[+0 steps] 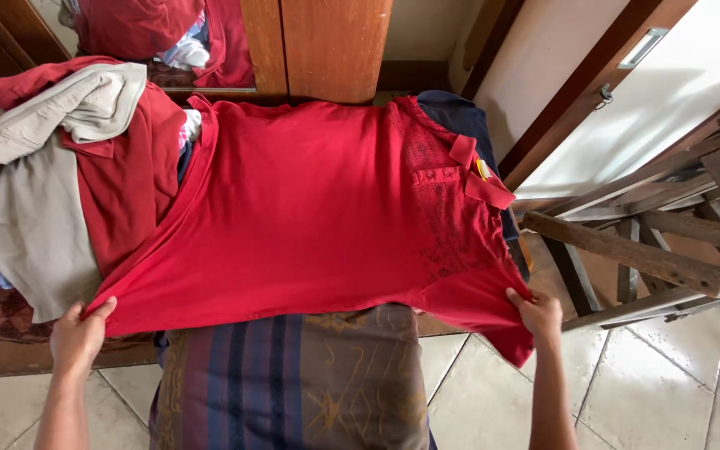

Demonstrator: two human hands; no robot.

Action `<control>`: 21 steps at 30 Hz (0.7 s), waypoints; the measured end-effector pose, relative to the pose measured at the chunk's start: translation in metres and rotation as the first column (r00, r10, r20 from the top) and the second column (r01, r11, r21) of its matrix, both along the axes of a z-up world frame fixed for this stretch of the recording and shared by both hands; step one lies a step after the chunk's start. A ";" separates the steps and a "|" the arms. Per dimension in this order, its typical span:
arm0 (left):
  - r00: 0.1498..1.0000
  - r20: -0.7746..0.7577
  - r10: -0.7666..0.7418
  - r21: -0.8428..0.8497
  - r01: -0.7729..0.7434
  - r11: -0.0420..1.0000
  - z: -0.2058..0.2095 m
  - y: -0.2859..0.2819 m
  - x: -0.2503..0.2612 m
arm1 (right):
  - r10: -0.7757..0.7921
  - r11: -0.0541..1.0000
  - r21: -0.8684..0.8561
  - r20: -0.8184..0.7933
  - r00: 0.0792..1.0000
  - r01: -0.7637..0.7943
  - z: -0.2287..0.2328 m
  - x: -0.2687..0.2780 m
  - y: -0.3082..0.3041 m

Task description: Fold a red polo shirt on a patterned surface.

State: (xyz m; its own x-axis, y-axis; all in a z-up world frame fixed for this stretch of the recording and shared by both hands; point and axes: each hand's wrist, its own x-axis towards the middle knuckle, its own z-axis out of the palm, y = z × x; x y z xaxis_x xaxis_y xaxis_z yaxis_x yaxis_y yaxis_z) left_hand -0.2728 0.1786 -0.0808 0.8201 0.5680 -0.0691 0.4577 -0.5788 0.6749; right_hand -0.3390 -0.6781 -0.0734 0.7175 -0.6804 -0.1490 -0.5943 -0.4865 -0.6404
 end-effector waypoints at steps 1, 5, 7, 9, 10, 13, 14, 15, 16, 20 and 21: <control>1.000 -0.018 0.007 -0.034 -0.007 0.999 0.014 -0.005 -0.001 | -0.046 0.998 0.052 0.056 0.997 0.043 0.019 0.000 0.002; 0.990 -0.139 -0.012 0.046 0.019 0.999 0.011 -0.002 -0.013 | -0.012 0.997 -0.073 -0.006 1.000 0.012 0.001 -0.001 -0.002; 0.980 -0.201 -0.012 0.103 0.033 0.994 -0.017 0.013 -0.014 | -0.047 0.998 0.044 -0.161 0.986 0.055 -0.051 -0.008 -0.017; 0.945 -0.323 -0.056 0.152 0.110 0.982 -0.020 0.013 -0.010 | 0.012 0.999 -0.038 -0.159 0.987 -0.018 -0.090 -0.013 -0.026; 0.893 -0.442 -0.082 0.193 0.184 0.964 -0.023 0.014 -0.009 | 0.078 0.988 -0.118 -0.163 0.984 -0.098 -0.109 -0.015 -0.031; 0.690 -0.717 -0.095 0.355 0.480 0.802 -0.072 0.044 0.028 | 0.148 0.928 -0.286 -0.302 0.942 -0.238 -0.091 -0.009 -0.022; 0.690 -0.718 -0.097 0.358 0.484 0.798 -0.038 0.022 0.039 | 0.144 0.930 -0.283 -0.302 0.942 -0.233 -0.075 0.005 -0.021; 0.703 -0.703 -0.109 0.385 0.504 0.773 -0.008 -0.003 0.047 | 0.123 0.911 -0.353 -0.263 0.957 -0.214 -0.057 0.015 -0.022; 0.716 -0.688 -0.122 0.412 0.523 0.746 0.023 -0.027 0.054 | 0.104 0.887 -0.421 -0.222 0.969 -0.192 -0.040 0.026 -0.022; 0.839 -0.402 -0.368 0.282 0.495 0.822 0.083 -0.156 0.098 | 0.158 0.857 -0.501 0.032 0.987 -0.121 -0.079 0.087 -0.056; 0.803 -0.172 -0.570 0.289 0.594 0.750 0.060 -0.173 0.114 | 0.207 0.804 -0.581 0.072 0.976 -0.128 -0.100 0.110 -0.067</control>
